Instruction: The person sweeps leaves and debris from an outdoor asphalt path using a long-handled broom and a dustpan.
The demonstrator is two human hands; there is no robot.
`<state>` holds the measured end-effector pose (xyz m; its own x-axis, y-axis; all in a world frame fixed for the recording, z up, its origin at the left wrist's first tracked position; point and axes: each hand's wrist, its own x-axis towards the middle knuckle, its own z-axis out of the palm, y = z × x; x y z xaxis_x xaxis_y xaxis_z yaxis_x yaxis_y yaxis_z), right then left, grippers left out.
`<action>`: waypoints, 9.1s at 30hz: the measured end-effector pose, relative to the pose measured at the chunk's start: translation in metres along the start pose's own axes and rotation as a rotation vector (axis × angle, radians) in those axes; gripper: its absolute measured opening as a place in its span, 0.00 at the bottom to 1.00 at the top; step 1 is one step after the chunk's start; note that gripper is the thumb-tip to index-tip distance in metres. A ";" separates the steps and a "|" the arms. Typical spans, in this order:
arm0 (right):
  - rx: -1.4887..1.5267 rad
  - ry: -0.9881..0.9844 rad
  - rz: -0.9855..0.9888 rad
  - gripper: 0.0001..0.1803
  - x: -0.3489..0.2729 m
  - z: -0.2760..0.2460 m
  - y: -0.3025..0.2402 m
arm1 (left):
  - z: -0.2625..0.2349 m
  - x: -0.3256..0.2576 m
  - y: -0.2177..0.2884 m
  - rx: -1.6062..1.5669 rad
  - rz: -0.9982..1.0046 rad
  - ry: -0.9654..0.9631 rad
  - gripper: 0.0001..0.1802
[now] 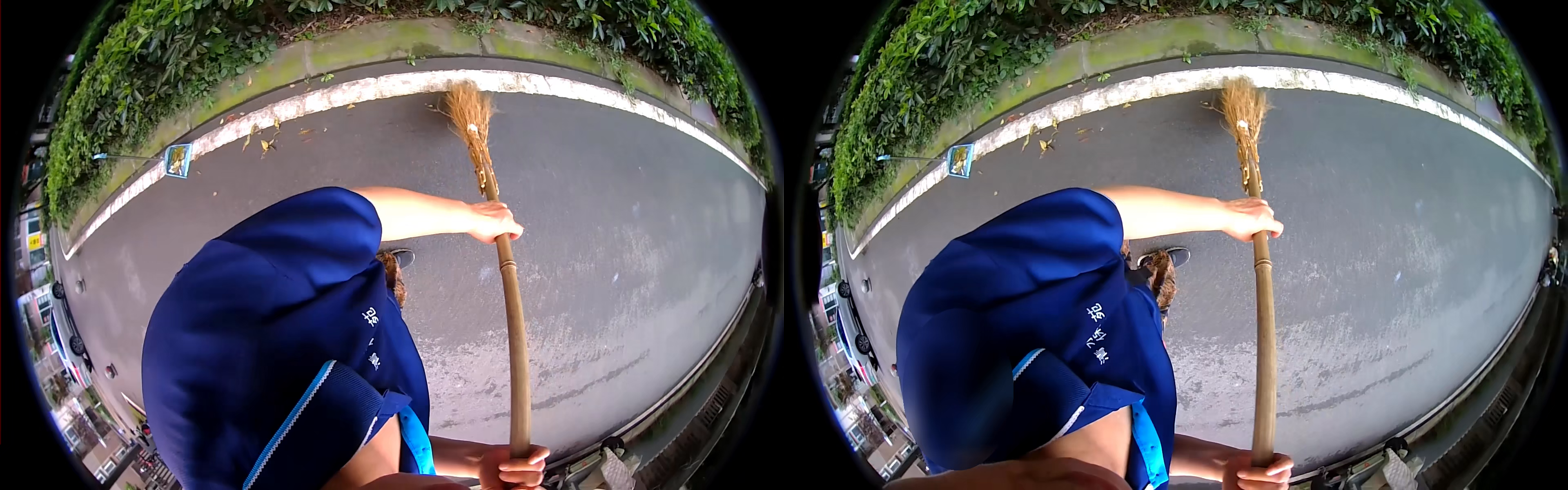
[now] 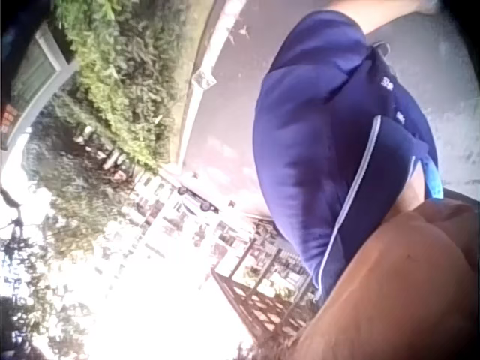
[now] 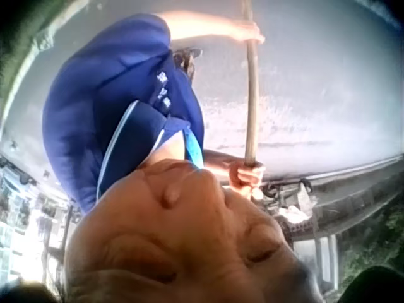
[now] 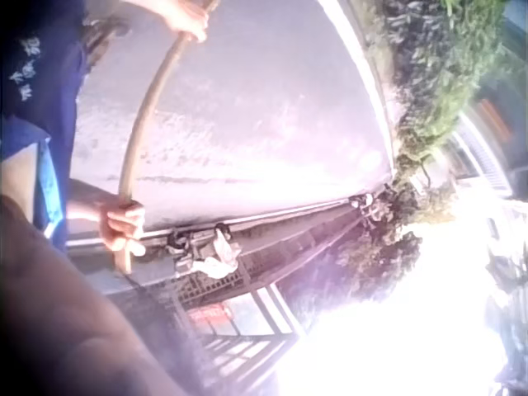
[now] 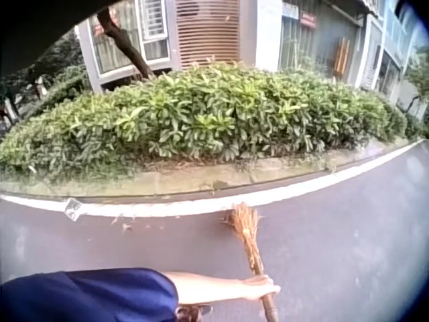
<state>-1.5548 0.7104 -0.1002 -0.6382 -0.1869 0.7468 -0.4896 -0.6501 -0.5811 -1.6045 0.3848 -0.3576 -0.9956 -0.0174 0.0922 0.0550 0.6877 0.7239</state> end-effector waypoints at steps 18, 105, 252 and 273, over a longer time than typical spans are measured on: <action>0.341 0.172 0.156 0.18 -0.051 0.203 -0.044 | -0.143 -0.258 -0.020 0.022 0.036 0.224 0.14; 0.184 0.396 0.211 0.06 -0.565 0.597 -0.359 | -0.174 -0.939 -0.031 0.135 -0.109 -0.096 0.22; -1.031 -1.484 1.738 0.59 -0.995 1.189 -0.030 | -0.692 -1.657 -0.410 0.218 -1.095 0.197 0.16; -1.194 -1.418 1.767 0.59 -0.981 1.115 -0.111 | -0.654 -1.735 -0.344 0.264 -1.055 0.124 0.18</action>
<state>-0.2119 0.1445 -0.4078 -0.3090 -0.2610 -0.9146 -0.4956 0.8649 -0.0794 0.1540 -0.2963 -0.3198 -0.5165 -0.7522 -0.4092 -0.8540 0.4171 0.3110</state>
